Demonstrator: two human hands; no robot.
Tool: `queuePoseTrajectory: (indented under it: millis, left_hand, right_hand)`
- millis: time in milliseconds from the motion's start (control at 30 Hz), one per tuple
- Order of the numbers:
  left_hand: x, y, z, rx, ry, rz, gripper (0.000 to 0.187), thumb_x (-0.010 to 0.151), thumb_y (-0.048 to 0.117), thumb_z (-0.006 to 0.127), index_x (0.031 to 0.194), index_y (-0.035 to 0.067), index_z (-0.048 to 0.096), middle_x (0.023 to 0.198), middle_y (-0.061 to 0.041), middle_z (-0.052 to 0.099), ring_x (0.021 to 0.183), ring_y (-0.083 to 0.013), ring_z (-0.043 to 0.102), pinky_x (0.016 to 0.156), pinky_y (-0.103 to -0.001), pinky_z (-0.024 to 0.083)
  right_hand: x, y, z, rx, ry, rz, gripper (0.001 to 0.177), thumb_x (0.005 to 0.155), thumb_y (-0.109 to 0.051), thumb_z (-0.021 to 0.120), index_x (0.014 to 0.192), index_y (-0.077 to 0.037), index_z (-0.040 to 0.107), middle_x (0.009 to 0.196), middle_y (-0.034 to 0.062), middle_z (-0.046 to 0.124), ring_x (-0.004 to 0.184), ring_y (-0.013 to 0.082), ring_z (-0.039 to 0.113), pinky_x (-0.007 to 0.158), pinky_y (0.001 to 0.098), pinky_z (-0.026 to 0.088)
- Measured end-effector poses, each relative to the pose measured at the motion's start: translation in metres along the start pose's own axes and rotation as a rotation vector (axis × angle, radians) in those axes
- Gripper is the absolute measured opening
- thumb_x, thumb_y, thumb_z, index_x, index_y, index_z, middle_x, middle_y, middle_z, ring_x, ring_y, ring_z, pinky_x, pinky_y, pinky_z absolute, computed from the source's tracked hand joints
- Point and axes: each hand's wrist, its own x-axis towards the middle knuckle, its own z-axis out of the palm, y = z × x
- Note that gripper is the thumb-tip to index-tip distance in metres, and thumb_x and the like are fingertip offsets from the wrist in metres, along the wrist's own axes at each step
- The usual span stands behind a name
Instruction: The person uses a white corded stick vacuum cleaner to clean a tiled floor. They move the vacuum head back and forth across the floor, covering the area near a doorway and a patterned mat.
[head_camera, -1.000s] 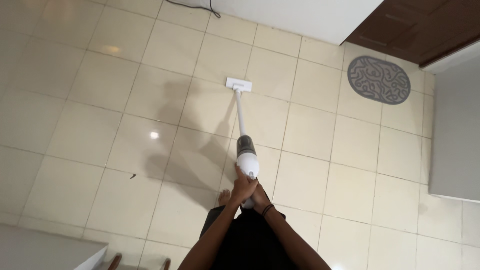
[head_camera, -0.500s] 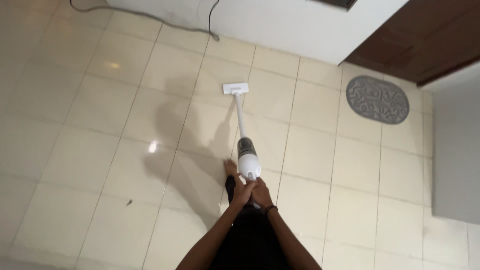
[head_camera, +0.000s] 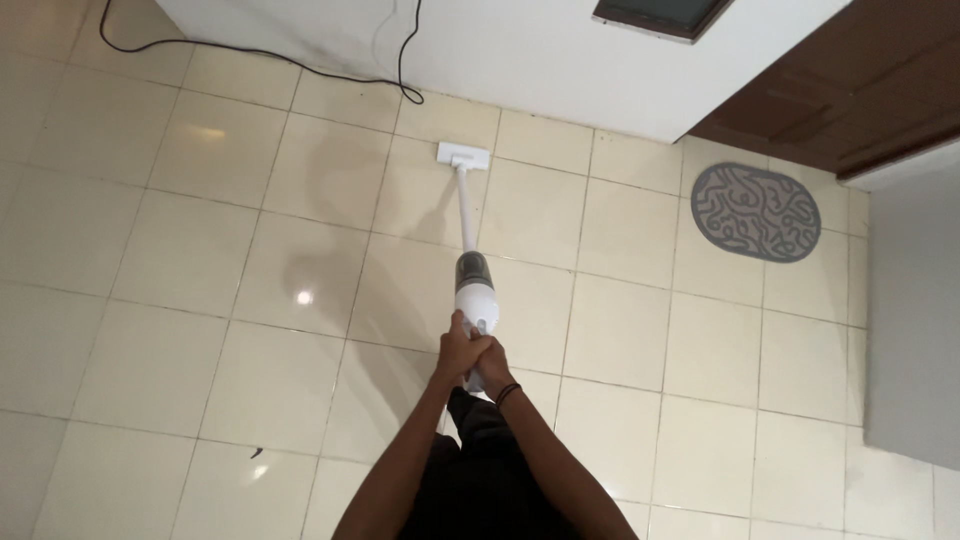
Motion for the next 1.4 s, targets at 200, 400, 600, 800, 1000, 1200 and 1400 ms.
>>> queuePoseTrajectory:
  millis: [200, 400, 600, 800, 1000, 1200, 1400]
  left_hand:
    - [0.01, 0.01, -0.042, 0.154, -0.048, -0.15, 0.099, 0.071, 0.035, 0.081, 0.152, 0.01, 0.029, 0.113, -0.032, 0.069, 0.101, -0.0454, 0.072, 0.086, -0.048, 0.061]
    - [-0.044, 0.02, -0.066, 0.252, -0.013, -0.227, 0.097, 0.07, 0.038, 0.083, 0.149, 0.017, 0.03, 0.113, -0.028, 0.068, 0.103, -0.0465, 0.069, 0.087, -0.054, 0.058]
    - [-0.12, 0.001, -0.088, 0.273, -0.026, -0.216, 0.092, 0.072, 0.036, 0.081, 0.146, 0.013, 0.031, 0.11, -0.028, 0.068, 0.099, -0.0475, 0.07, 0.084, -0.055, 0.059]
    - [-0.201, -0.049, -0.115, 0.193, -0.051, -0.199, 0.086, 0.074, 0.038, 0.08, 0.14, 0.011, 0.033, 0.11, -0.029, 0.069, 0.1, -0.0459, 0.071, 0.084, -0.052, 0.059]
    - [-0.248, -0.13, -0.106, -0.198, -0.033, -0.157, 0.082, 0.077, 0.034, 0.08, 0.137, 0.007, 0.032, 0.112, -0.029, 0.067, 0.097, -0.0372, 0.074, 0.079, -0.043, 0.062]
    - [-0.239, -0.154, -0.064, -0.701, -0.067, -0.12, 0.085, 0.084, 0.024, 0.079, 0.142, 0.005, 0.019, 0.122, -0.031, 0.055, 0.097, -0.0336, 0.064, 0.072, -0.039, 0.057]
    - [-0.222, -0.108, -0.054, -0.917, -0.114, -0.322, 0.091, 0.082, 0.022, 0.075, 0.146, 0.006, 0.012, 0.123, -0.026, 0.049, 0.103, -0.0353, 0.064, 0.062, -0.041, 0.06]
  right_hand:
    - [0.015, 0.007, 0.031, 0.176, -0.208, 0.042, 0.048, 0.108, -0.049, 0.048, 0.109, -0.002, 0.055, 0.078, 0.0113, 0.064, 0.059, 0.0202, 0.062, 0.052, 0.0348, 0.053]
    - [-0.001, 0.058, 0.049, 0.206, -0.144, -0.038, 0.044, 0.106, -0.046, 0.05, 0.117, -0.004, 0.055, 0.1, 0.0074, 0.067, 0.087, 0.0147, 0.067, 0.072, 0.0318, 0.058]
    - [-0.062, 0.116, 0.064, 0.231, -0.12, -0.039, 0.045, 0.104, -0.046, 0.051, 0.122, -0.004, 0.053, 0.105, 0.0083, 0.067, 0.094, 0.0178, 0.066, 0.079, 0.0362, 0.057]
    - [-0.139, 0.166, 0.093, 0.052, -0.017, -0.012, 0.05, 0.103, -0.045, 0.052, 0.128, -0.002, 0.046, 0.112, 0.0118, 0.067, 0.099, 0.0188, 0.068, 0.083, 0.0348, 0.059]
    - [-0.199, 0.177, 0.098, -0.272, -0.03, -0.017, 0.05, 0.097, -0.028, 0.062, 0.126, 0.004, 0.036, 0.103, 0.0223, 0.064, 0.065, 0.0257, 0.07, 0.051, 0.0388, 0.059]
    - [-0.228, 0.147, 0.083, -0.735, 0.062, -0.053, 0.048, 0.095, -0.029, 0.061, 0.128, 0.003, 0.046, 0.075, 0.0181, 0.074, 0.052, 0.0243, 0.072, 0.049, 0.0354, 0.059]
    - [-0.215, 0.112, 0.068, -0.807, 0.083, -0.06, 0.048, 0.092, -0.029, 0.064, 0.128, 0.0, 0.054, 0.073, 0.0158, 0.073, 0.052, 0.0242, 0.07, 0.049, 0.0367, 0.058]
